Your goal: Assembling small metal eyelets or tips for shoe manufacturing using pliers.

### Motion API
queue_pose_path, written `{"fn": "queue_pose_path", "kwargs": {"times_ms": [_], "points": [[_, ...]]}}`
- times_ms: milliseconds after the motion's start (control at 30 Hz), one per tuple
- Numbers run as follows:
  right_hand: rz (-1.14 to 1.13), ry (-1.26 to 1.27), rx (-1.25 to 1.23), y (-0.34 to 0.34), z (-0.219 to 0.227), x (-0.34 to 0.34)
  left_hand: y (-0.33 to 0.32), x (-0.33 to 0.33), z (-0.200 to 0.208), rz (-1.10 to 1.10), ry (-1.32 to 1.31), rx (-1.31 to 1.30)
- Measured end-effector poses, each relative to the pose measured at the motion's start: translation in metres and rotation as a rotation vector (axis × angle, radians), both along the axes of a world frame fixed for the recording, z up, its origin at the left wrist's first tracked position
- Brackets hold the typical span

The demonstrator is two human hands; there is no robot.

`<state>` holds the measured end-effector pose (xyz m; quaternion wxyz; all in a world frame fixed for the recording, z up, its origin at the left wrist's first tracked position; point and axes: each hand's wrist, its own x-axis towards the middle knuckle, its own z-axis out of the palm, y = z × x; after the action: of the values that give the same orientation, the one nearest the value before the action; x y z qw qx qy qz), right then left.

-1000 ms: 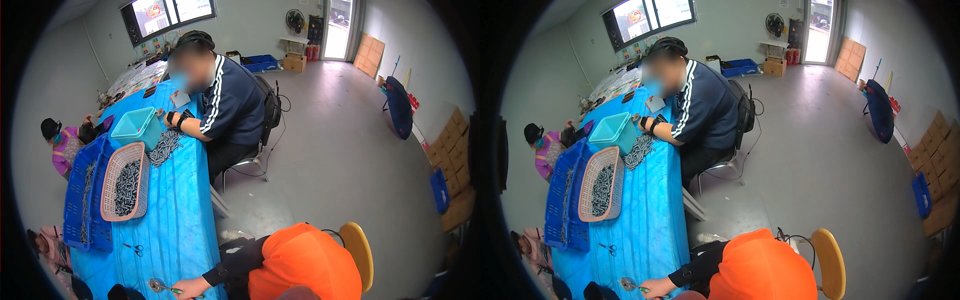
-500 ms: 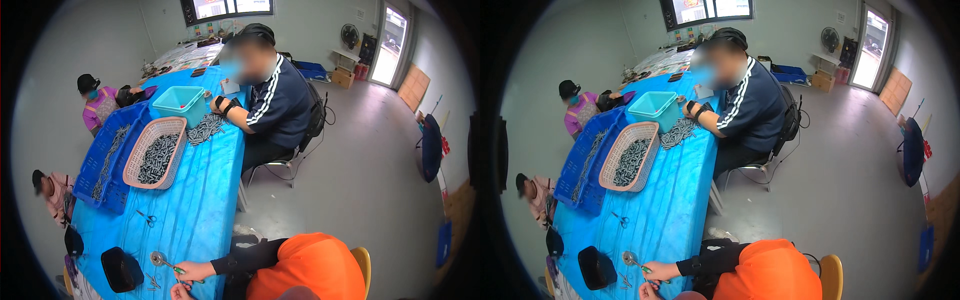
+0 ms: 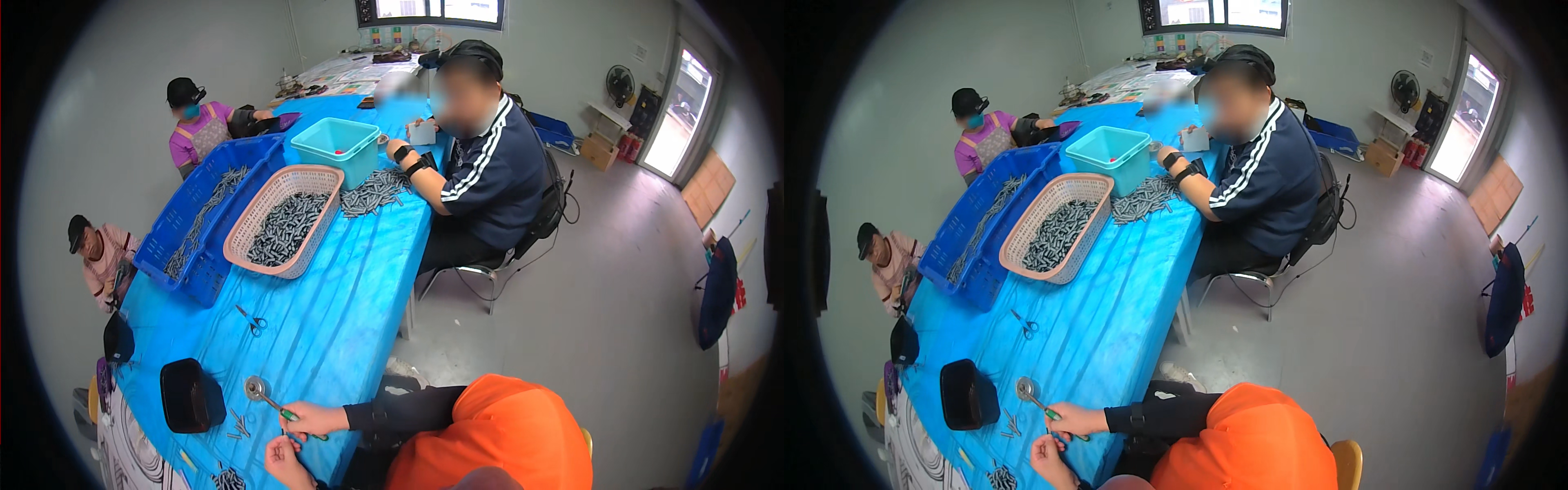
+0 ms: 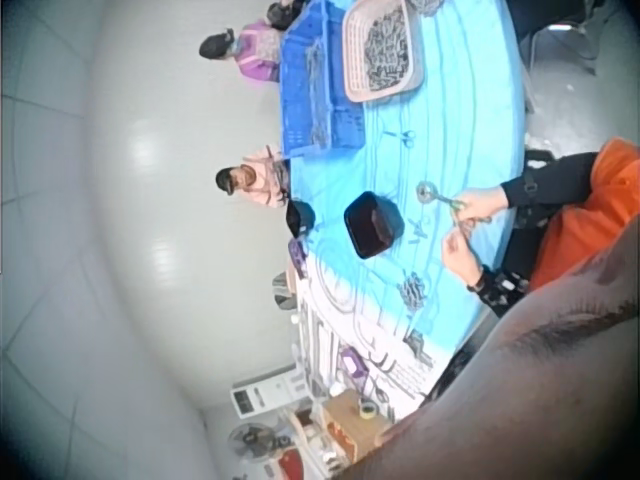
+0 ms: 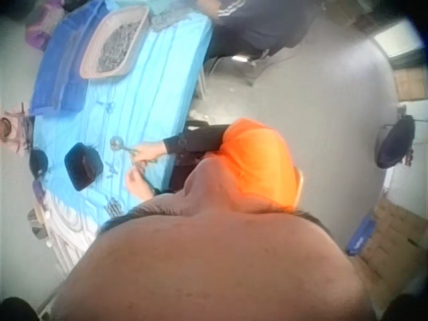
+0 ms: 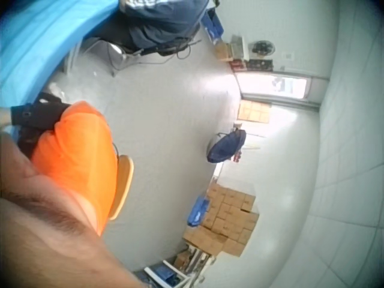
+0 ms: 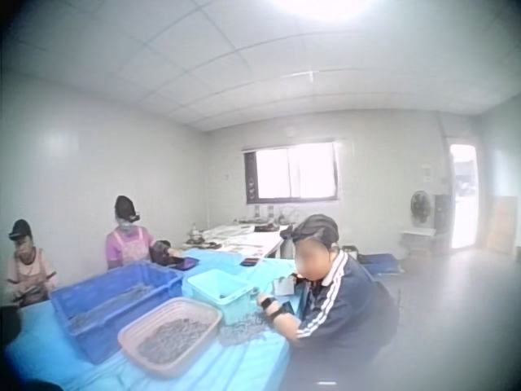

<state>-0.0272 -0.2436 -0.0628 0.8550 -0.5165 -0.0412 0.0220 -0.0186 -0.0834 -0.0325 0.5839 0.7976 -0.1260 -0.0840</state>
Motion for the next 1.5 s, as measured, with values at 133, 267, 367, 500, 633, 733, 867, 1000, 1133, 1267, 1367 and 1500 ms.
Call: {"fn": "queue_pose_path", "kwargs": {"times_ms": [133,267,367,500,633,733,867,1000,1133,1267,1367,1500], "points": [[0.04,0.02,0.115,0.0,0.004,-0.002,0.0,0.01,-0.011,0.118,-0.036,-0.196],[0.031,-0.045,0.141,-0.008,0.003,-0.004,0.012,0.019,-0.007,0.157,-0.123,-0.125],[0.066,-0.048,0.145,-0.007,0.005,-0.004,0.023,0.022,-0.01,0.169,-0.184,-0.099],[0.073,-0.048,0.169,-0.007,0.007,-0.004,0.032,0.028,-0.014,0.222,-0.189,-0.09],[0.098,-0.063,0.19,-0.005,0.008,-0.001,0.041,0.042,0.008,0.239,-0.268,-0.111],[0.096,-0.157,0.293,-0.012,0.021,0.001,0.022,0.046,0.047,0.241,-0.352,-0.096],[0.032,-0.21,0.166,-0.013,0.019,0.005,0.02,0.063,0.039,0.325,-0.354,-0.158],[0.009,-0.156,0.079,-0.017,0.01,0.004,0.017,0.072,0.021,0.272,-0.325,-0.157],[0.163,-0.176,0.292,-0.019,0.021,-0.001,0.017,0.061,0.025,0.233,-0.259,-0.316],[0.514,-0.218,0.4,-0.018,0.032,-0.009,-0.002,0.048,0.018,0.268,-0.351,-0.545],[0.617,-0.226,0.414,-0.018,0.029,-0.01,-0.012,0.041,0.016,0.173,-0.304,-0.607],[0.622,-0.209,0.469,-0.019,0.027,-0.012,-0.006,0.042,0.015,0.199,-0.301,-0.578]]}}
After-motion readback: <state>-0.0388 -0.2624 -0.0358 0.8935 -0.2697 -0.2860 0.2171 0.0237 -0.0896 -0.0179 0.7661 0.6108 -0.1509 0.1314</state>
